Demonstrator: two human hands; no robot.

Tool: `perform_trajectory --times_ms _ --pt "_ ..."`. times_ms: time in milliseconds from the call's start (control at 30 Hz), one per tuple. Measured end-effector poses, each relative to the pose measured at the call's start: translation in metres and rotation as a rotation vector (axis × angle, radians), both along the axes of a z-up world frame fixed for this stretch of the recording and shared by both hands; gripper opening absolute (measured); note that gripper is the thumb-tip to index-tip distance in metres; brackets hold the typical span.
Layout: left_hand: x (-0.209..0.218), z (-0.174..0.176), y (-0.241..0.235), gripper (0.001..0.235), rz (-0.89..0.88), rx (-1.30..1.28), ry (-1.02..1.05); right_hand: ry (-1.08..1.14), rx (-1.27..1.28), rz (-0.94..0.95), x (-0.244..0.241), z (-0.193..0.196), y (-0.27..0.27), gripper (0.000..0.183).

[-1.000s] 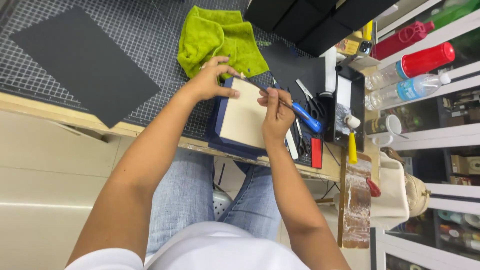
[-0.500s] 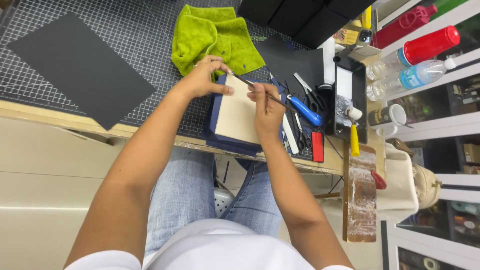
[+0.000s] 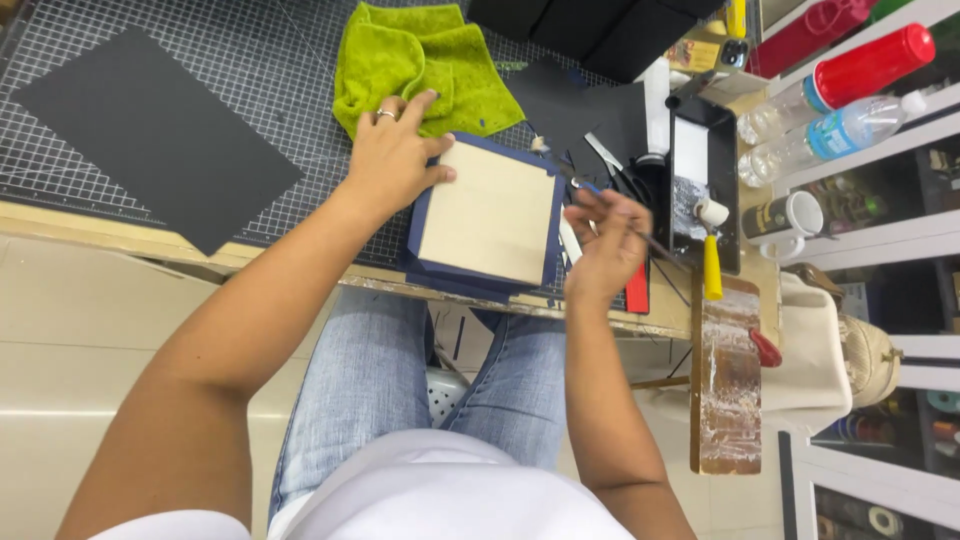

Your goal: Assembling and finishing a small box by covering it with blue fabric, trimming excess material with scissors, and smoothing it with a scraper and roller.

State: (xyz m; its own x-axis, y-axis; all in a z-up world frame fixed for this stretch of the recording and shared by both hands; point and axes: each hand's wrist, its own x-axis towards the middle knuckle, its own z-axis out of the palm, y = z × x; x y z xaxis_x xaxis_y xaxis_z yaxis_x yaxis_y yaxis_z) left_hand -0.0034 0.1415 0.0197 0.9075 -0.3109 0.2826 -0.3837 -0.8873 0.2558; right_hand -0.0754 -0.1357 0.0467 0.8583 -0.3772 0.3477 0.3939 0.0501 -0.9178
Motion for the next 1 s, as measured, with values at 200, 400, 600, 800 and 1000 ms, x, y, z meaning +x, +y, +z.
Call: perform_trajectory --times_ms 200,400,600,800,1000 --pt "-0.006 -0.006 0.000 0.043 0.013 0.101 -0.272 -0.062 0.158 -0.415 0.017 0.002 -0.115 0.029" --pt "-0.012 -0.010 0.010 0.043 -0.029 0.129 -0.373 -0.029 -0.047 -0.923 0.026 -0.034 -0.250 0.028" --pt "-0.019 -0.014 0.016 0.044 0.025 0.233 -0.434 0.372 -0.291 -0.962 0.019 -0.037 -0.272 0.036" --pt "-0.016 -0.012 0.013 0.039 0.052 0.117 -0.430 0.586 -0.462 -0.980 0.063 -0.129 -0.370 0.051" --pt "-0.020 -0.004 0.002 0.078 0.092 -0.068 0.017 0.853 -0.395 -0.780 0.057 -0.109 -0.357 0.042"
